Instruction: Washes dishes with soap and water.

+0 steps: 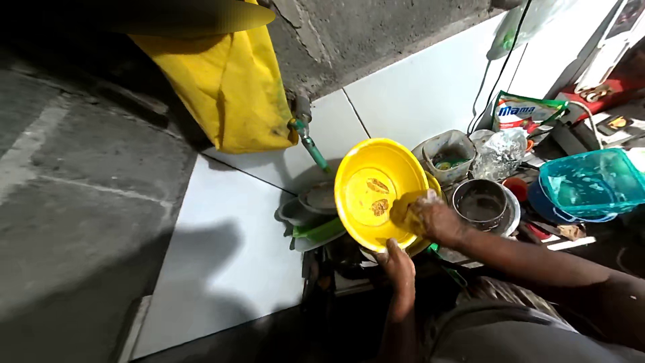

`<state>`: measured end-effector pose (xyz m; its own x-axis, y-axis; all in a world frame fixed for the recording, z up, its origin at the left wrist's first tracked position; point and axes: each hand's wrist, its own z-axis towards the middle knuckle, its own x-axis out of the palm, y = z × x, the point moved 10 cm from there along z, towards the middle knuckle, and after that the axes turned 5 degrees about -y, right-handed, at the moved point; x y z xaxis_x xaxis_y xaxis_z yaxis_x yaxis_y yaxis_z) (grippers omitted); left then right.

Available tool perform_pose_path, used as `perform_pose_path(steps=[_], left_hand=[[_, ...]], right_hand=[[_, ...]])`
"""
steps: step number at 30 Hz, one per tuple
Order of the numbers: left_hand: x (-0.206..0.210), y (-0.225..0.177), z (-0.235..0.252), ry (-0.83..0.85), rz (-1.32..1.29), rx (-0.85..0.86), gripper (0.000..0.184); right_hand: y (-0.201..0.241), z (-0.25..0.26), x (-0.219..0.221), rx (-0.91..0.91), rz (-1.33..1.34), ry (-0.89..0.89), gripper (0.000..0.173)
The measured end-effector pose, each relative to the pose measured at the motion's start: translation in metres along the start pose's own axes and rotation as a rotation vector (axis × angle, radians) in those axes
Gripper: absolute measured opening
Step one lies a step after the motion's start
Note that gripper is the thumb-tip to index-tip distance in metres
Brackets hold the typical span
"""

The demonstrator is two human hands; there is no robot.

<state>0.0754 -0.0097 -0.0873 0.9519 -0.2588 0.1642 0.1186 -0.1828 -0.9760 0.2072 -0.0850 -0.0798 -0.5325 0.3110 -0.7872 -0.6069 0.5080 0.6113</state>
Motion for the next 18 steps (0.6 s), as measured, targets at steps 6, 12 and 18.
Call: perform_pose_path(steps=[6, 12, 18], left_hand=[[-0.007, -0.014, -0.013, -0.032, 0.022, 0.025, 0.057], [-0.023, -0.023, -0.030, -0.088, 0.100, 0.050, 0.073], [-0.047, -0.036, -0.046, -0.063, 0.151, 0.065, 0.068]], right_hand=[[-0.010, 0.013, -0.008, -0.092, -0.061, 0.110, 0.048], [0.004, 0.014, 0.007, -0.130, -0.052, 0.190, 0.044], [0.017, 0.033, -0.017, -0.481, -0.019, -0.113, 0.029]])
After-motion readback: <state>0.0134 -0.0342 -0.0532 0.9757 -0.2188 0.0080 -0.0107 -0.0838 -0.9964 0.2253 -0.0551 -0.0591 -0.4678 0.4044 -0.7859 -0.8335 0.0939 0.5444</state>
